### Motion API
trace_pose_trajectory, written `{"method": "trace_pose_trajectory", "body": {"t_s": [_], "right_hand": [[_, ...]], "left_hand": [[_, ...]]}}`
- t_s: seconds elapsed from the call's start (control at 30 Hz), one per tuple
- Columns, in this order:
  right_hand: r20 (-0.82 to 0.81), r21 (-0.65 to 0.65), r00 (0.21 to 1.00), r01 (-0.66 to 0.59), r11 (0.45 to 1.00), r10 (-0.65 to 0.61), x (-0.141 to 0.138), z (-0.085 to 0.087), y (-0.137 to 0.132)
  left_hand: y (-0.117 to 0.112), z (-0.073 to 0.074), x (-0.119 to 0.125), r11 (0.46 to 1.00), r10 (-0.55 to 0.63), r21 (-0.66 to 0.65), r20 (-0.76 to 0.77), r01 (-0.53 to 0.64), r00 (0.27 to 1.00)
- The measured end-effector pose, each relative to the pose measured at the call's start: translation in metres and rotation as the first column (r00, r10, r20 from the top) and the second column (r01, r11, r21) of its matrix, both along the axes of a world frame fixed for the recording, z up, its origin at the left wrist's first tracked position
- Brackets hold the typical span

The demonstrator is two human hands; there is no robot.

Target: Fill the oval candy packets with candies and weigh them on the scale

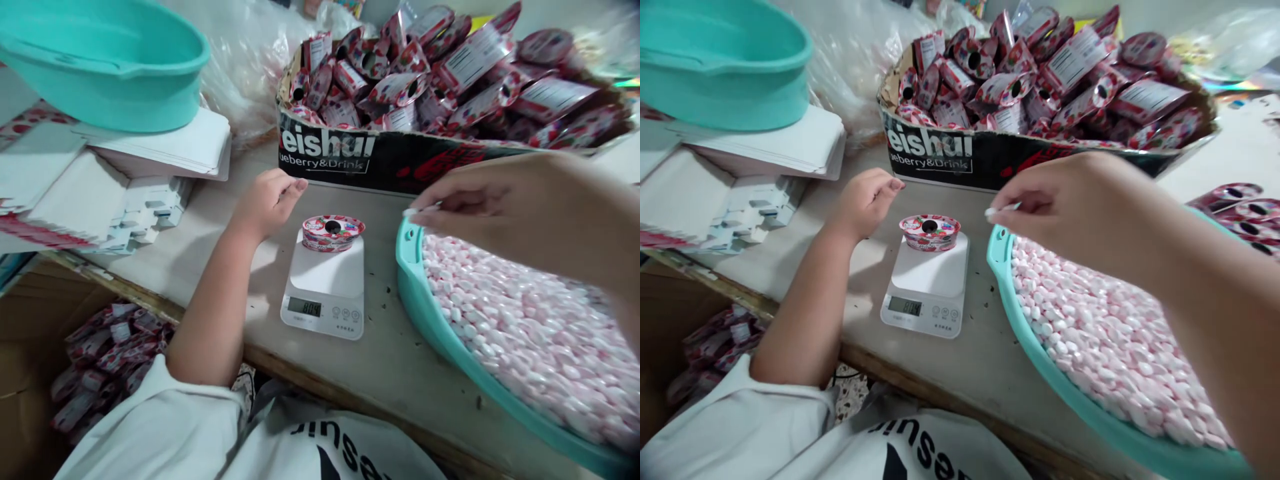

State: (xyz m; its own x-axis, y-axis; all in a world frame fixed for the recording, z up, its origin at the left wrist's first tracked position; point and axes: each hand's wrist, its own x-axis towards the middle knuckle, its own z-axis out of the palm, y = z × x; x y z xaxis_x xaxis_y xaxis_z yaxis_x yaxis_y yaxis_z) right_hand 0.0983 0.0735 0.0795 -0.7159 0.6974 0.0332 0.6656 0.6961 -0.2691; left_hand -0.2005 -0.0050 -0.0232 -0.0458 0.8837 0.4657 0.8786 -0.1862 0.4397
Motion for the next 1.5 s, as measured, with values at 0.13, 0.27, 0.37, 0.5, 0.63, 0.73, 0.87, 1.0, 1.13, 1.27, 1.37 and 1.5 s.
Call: {"method": "trace_pose_trajectory", "body": {"t_s": [0.13, 0.27, 0.37, 0.5, 0.63, 0.73, 0.87, 1.0, 1.13, 1.27, 1.37, 1.5], "right_hand": [[-0.007, -0.118, 0.990, -0.143, 0.983, 0.144, -0.051, 0.009, -0.011], [0.042, -0.098, 0.978, -0.202, 0.975, 0.206, -0.087, 0.005, -0.015], [0.069, -0.078, 0.975, -0.204, 0.976, 0.210, -0.091, 0.000, -0.015], [0.052, -0.075, 0.977, -0.201, 0.977, 0.205, -0.088, -0.004, -0.010], [0.071, -0.054, 0.973, -0.214, 0.975, 0.218, -0.089, -0.009, -0.007], [0.130, -0.050, 0.973, -0.186, 0.981, 0.191, -0.090, -0.009, -0.007], [0.151, -0.021, 0.981, -0.120, 0.993, 0.122, -0.082, 0.003, -0.010], [0.137, -0.011, 0.986, -0.094, 0.996, 0.095, -0.074, 0.017, -0.013], [0.130, -0.033, 0.986, -0.101, 0.994, 0.105, -0.080, 0.013, -0.014], [0.081, -0.070, 0.985, -0.145, 0.987, 0.150, -0.084, -0.003, -0.013], [0.013, -0.091, 0.984, -0.178, 0.980, 0.179, -0.085, -0.014, -0.010], [-0.009, -0.090, 0.981, -0.192, 0.977, 0.192, -0.084, -0.017, -0.007]], "left_hand": [[0.000, 0.000, -0.003, 0.999, 0.048, 0.006, 0.010, -0.048, 0.999], [0.000, 0.001, -0.004, 0.999, 0.043, -0.025, 0.011, -0.043, 0.999], [0.000, 0.002, -0.003, 0.998, 0.031, -0.050, 0.025, -0.030, 0.999], [0.001, 0.001, -0.003, 0.998, 0.030, -0.060, 0.050, -0.027, 0.998], [0.003, -0.002, -0.003, 0.996, 0.020, -0.088, 0.035, -0.017, 0.999], [0.004, -0.004, -0.005, 0.996, 0.025, -0.090, 0.024, -0.022, 0.999], [0.003, -0.004, -0.009, 0.995, 0.063, -0.072, 0.009, -0.062, 0.998], [0.002, -0.004, -0.012, 0.995, 0.086, -0.053, 0.015, -0.085, 0.996], [0.003, -0.005, -0.012, 0.995, 0.086, -0.050, 0.004, -0.086, 0.996], [0.004, -0.006, -0.011, 0.995, 0.083, -0.057, -0.010, -0.083, 0.997], [0.004, -0.006, -0.012, 0.995, 0.078, -0.066, -0.016, -0.079, 0.997], [0.004, -0.006, -0.012, 0.994, 0.091, -0.068, 0.003, -0.091, 0.996]]}}
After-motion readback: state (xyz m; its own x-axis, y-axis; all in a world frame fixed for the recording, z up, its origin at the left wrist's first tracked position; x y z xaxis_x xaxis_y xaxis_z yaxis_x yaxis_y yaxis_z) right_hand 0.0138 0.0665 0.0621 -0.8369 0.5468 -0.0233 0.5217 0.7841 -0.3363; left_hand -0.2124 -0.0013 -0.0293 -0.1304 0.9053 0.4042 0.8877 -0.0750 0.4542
